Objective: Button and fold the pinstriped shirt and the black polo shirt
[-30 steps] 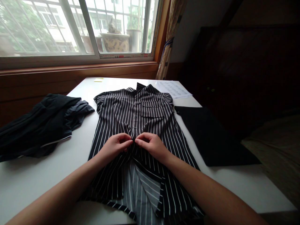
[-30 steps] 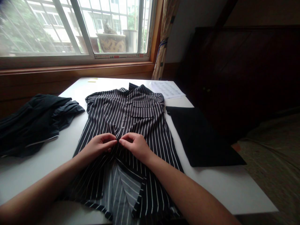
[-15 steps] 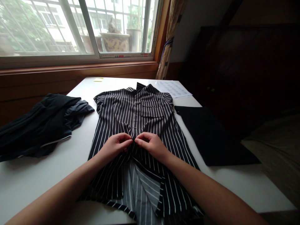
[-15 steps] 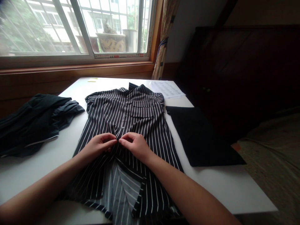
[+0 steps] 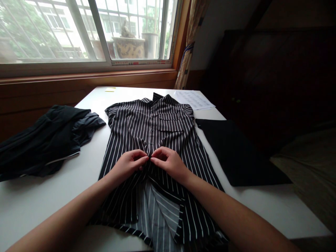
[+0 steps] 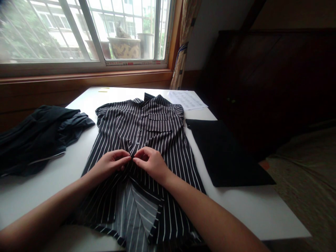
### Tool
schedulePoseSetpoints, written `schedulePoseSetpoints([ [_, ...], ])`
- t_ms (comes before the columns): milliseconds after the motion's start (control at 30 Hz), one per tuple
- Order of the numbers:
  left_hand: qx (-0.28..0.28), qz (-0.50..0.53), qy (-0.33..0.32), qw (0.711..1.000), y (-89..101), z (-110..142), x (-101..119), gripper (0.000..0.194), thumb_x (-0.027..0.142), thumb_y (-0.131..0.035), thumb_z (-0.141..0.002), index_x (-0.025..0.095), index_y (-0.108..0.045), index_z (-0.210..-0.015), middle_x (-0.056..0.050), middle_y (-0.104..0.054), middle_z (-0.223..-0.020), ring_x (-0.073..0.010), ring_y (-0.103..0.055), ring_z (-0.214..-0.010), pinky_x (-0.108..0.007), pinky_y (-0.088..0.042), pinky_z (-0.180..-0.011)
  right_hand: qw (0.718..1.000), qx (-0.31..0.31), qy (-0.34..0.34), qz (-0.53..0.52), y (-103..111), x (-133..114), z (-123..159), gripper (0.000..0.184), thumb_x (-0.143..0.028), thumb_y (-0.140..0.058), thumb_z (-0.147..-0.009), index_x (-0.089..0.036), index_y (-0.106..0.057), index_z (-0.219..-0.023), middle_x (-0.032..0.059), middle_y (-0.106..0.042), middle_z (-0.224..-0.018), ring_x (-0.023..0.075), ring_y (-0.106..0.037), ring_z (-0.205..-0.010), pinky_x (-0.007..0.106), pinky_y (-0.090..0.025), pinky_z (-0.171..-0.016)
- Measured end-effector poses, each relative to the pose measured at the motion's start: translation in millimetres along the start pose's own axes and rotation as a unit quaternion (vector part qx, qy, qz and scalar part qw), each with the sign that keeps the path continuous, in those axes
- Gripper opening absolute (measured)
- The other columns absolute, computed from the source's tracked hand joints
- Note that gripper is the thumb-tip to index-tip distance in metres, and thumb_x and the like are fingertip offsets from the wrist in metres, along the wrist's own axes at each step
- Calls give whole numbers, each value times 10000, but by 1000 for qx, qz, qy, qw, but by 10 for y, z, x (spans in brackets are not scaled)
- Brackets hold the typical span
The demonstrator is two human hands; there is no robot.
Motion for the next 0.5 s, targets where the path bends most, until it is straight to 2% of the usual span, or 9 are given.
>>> schedulePoseSetpoints([
  [100,-3,2,1,1000,0,-3,0,297,456,-620,-864,174,-702,-907,-4,-648,-736,-142,-587,-637,-253,-466,-598,1000,8,6,-1,4,-10,5,121,-269,-733,-843,-214,-696,-944,1,-683,-871,138,-635,-775,275,-519,-718],
  [233,-7,8,6,1000,4,2,6,290,442,-621,-870,171,-709,-924,-10,-652,-757,-139,-584,-655,-250,-466,-607,1000,-11,22,6,-9,-34,9,158,-234,-731,-846,-226,-705,-1001,-4,-692,-904,129,-627,-776,270,-515,-723],
  [500,-11,13,2,1000,5,7,-12,305,447,-629,-867,169,-725,-950,-15,-663,-782,-139,-579,-672,-251,-459,-615,999,-7,44,27,-4,-30,4,145,-205,-740,-849,-221,-719,-992,-10,-692,-895,121,-621,-774,254,-501,-715],
])
Point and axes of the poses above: each hand's wrist, its own z-axis away from the middle knuckle, its own y-axis out of the back of the hand, x = y × z, the point moved 4 cm from there along -z, towards the middle knuckle
